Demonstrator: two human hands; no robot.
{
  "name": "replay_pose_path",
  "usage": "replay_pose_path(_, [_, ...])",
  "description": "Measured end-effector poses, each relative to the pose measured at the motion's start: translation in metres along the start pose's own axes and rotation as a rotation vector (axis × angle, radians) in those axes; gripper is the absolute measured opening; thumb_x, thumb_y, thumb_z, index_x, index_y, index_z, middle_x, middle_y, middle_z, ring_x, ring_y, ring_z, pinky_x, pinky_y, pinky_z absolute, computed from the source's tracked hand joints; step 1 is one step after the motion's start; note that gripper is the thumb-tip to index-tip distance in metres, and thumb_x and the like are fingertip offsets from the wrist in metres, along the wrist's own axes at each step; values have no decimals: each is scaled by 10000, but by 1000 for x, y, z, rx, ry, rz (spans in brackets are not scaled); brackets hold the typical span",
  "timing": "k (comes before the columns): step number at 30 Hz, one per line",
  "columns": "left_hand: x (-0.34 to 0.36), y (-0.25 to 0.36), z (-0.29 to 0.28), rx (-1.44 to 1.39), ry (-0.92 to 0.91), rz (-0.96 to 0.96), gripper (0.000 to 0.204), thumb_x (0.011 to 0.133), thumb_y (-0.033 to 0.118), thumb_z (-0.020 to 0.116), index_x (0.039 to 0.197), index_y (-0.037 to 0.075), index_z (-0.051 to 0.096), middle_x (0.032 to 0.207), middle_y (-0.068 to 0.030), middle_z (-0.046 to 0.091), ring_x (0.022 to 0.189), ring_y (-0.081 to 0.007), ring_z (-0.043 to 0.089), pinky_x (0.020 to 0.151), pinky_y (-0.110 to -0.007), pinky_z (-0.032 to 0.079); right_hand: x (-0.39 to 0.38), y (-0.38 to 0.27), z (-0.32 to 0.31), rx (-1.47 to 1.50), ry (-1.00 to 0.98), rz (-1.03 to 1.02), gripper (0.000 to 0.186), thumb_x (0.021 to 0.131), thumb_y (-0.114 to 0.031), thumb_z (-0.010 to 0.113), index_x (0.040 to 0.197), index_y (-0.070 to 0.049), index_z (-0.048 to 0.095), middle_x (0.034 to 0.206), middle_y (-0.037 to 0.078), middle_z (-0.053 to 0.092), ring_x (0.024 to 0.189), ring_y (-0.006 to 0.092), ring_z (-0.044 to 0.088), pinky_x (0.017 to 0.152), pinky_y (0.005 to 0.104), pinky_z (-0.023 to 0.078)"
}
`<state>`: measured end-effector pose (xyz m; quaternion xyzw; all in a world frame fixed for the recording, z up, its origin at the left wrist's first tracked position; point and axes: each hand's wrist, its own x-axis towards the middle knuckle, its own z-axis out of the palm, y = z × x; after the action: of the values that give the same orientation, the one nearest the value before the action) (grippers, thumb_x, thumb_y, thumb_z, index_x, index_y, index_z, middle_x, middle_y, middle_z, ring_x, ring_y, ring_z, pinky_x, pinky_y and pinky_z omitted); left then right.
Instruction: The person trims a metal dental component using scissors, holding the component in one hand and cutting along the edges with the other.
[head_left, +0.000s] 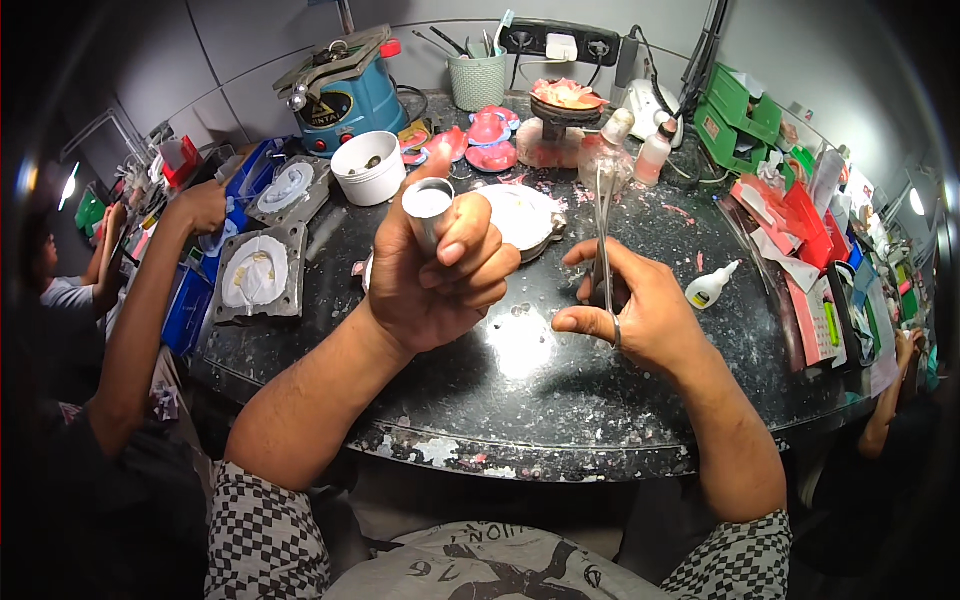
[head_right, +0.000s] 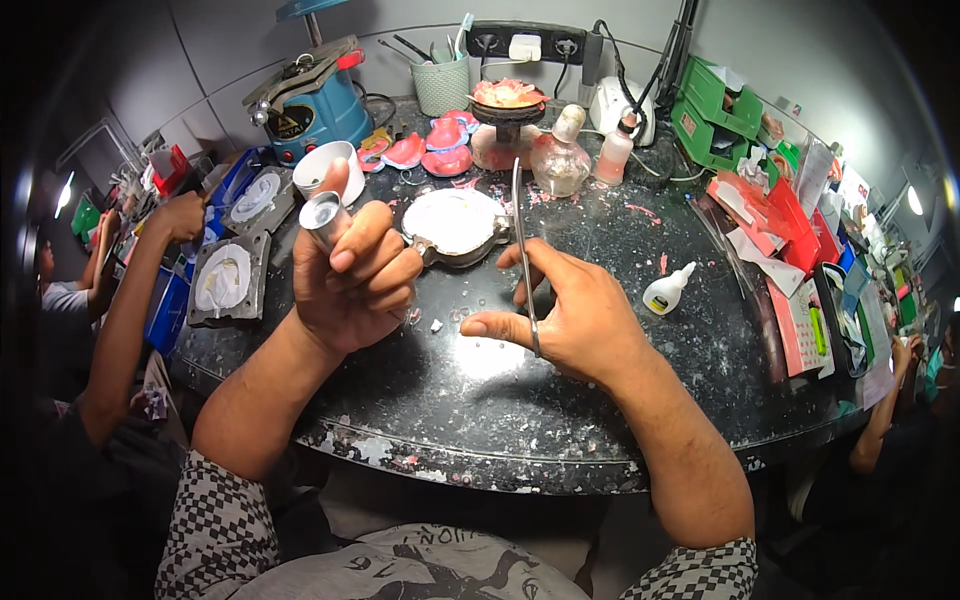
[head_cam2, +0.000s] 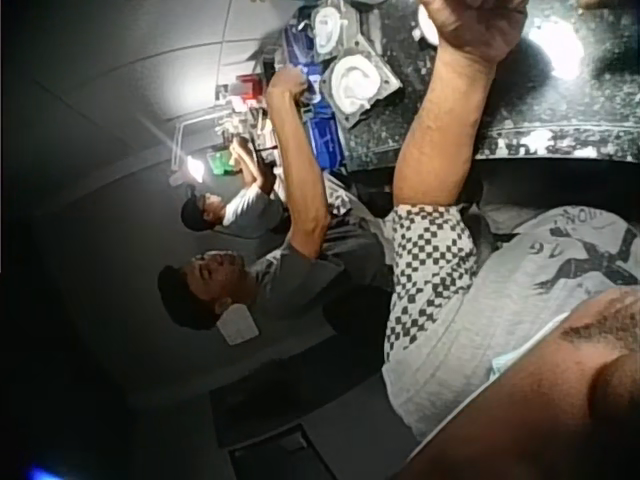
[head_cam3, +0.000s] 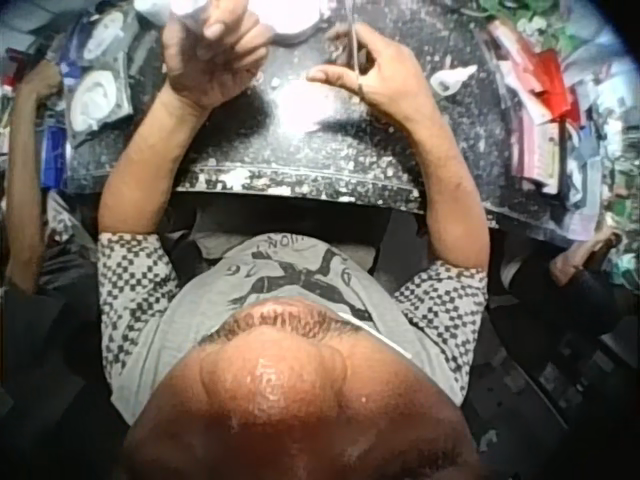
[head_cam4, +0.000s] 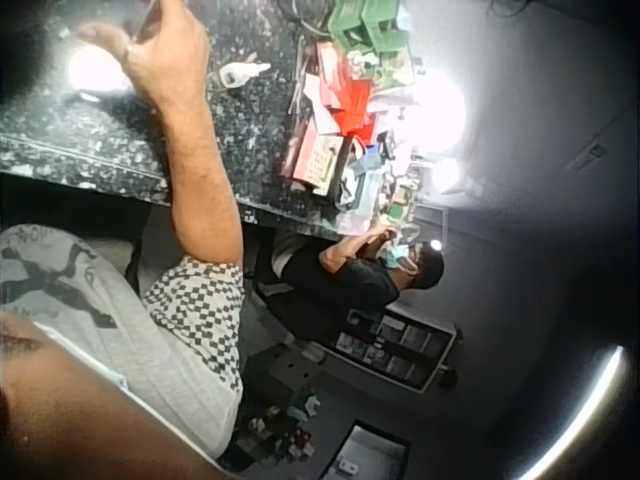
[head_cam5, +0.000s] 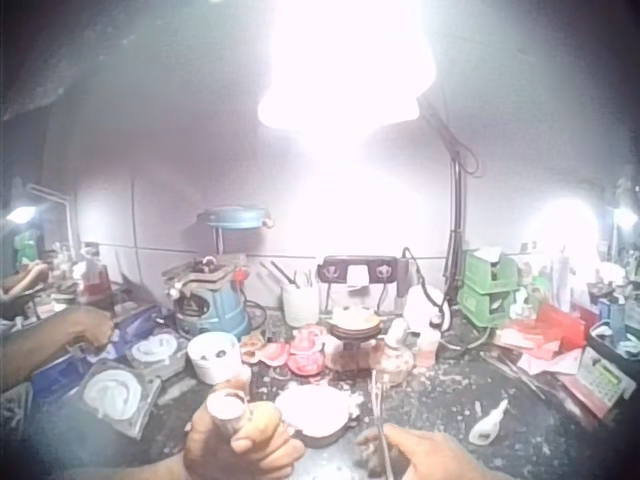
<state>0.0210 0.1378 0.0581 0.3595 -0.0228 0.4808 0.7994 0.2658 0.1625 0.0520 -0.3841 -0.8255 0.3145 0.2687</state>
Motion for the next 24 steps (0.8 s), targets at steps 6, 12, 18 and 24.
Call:
replay_pose_path(6, [8, -4, 10, 48, 231, 123, 575, 1034, 585, 416, 767, 85, 515, 574, 26, 366, 589, -101, 308, 489, -242, 262, 2, 10, 3, -42, 65, 22, 729, 698, -633, 844, 1119, -81, 621, 858, 95, 672, 803, 251, 694, 752, 382, 542])
replay_pose_path(12, [8, -8, 1, 132, 342, 236, 469, 1016, 551, 461, 988, 89, 538, 857, -21, 440, 807, -171, 427, 594, -282, 379, 3, 5, -3, -108, 122, -52, 688, 707, -613, 851, 1021, -42, 631, 835, 93, 651, 715, 215, 638, 694, 358, 524])
replay_pose_path(18, [6, -6, -4, 188, 393, 284, 481, 1005, 525, 502, 1123, 68, 590, 917, -29, 486, 862, -178, 452, 684, -312, 387, 5, 11, -3, -89, 54, -1, 629, 725, -587, 854, 913, -22, 652, 738, 87, 632, 659, 193, 622, 650, 346, 517])
replay_pose_path(24, [6, -5, 0, 182, 405, 289, 472, 1001, 512, 506, 1102, 61, 600, 933, -34, 495, 870, -180, 457, 698, -322, 388, 8, 15, -2, -107, 38, 81, 622, 736, -577, 851, 947, -19, 675, 754, 87, 667, 697, 192, 660, 662, 342, 526])
